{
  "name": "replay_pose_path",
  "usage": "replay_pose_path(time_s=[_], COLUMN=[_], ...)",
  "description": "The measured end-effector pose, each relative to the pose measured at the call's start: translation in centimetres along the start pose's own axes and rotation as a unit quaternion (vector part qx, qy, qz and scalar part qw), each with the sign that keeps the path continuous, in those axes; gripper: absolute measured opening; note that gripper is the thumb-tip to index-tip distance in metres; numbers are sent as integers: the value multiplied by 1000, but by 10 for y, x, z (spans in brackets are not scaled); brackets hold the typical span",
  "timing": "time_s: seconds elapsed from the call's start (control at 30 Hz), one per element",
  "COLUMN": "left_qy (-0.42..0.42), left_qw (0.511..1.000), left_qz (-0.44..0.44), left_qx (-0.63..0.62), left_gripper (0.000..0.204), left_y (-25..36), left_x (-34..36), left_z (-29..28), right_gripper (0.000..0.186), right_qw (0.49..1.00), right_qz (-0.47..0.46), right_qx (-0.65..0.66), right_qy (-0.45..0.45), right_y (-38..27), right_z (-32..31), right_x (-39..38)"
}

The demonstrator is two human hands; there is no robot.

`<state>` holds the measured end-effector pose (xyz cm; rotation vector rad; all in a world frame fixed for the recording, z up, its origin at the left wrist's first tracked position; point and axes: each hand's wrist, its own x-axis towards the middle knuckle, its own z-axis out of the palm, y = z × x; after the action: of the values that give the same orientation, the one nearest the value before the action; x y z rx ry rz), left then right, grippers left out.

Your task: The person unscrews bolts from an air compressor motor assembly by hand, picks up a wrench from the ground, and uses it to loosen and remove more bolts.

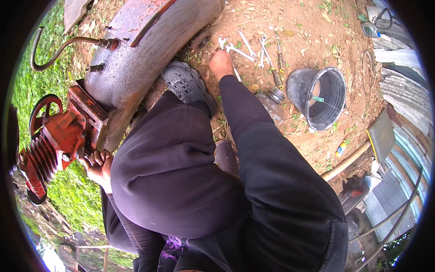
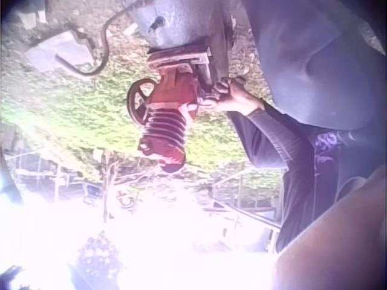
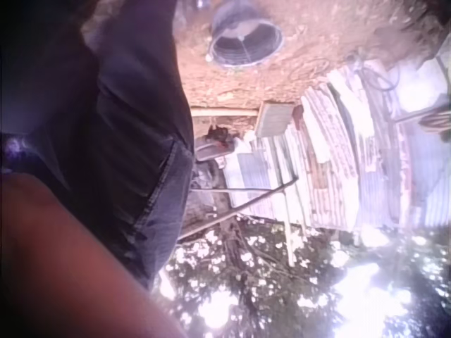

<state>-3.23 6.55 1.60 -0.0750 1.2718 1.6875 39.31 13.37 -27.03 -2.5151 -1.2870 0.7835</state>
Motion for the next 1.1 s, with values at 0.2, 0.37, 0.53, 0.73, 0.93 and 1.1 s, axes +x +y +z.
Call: replay_pose_path(time_s=[0.2,0.37,0.53,0.73,0.93,1.1], left_qy=[-1,0,-8,-87,-161,-180], left_qw=[1000,993,981,948,913,911], left_qz=[-18,-35,-84,-76,-97,-105], left_qx=[-24,-112,-175,-298,-361,-356], left_gripper=[44,42,47,40,25,24], left_y=[-5,11,1,-6,-9,-18], left_x=[-8,-9,-18,-15,-7,1], left_z=[11,-14,20,-8,-27,-29], right_gripper=[8,20,17,29,31,20], right_qw=[931,797,801,876,897,886], right_qz=[159,243,65,-169,-357,-403], right_qx=[322,553,594,445,233,98], right_qy=[60,-4,-34,-74,-115,-209], right_y=[34,17,19,-173,-331,-368], right_z=[-15,-76,-193,-347,-335,-218], right_x=[-2,-29,-11,-90,-238,-324])
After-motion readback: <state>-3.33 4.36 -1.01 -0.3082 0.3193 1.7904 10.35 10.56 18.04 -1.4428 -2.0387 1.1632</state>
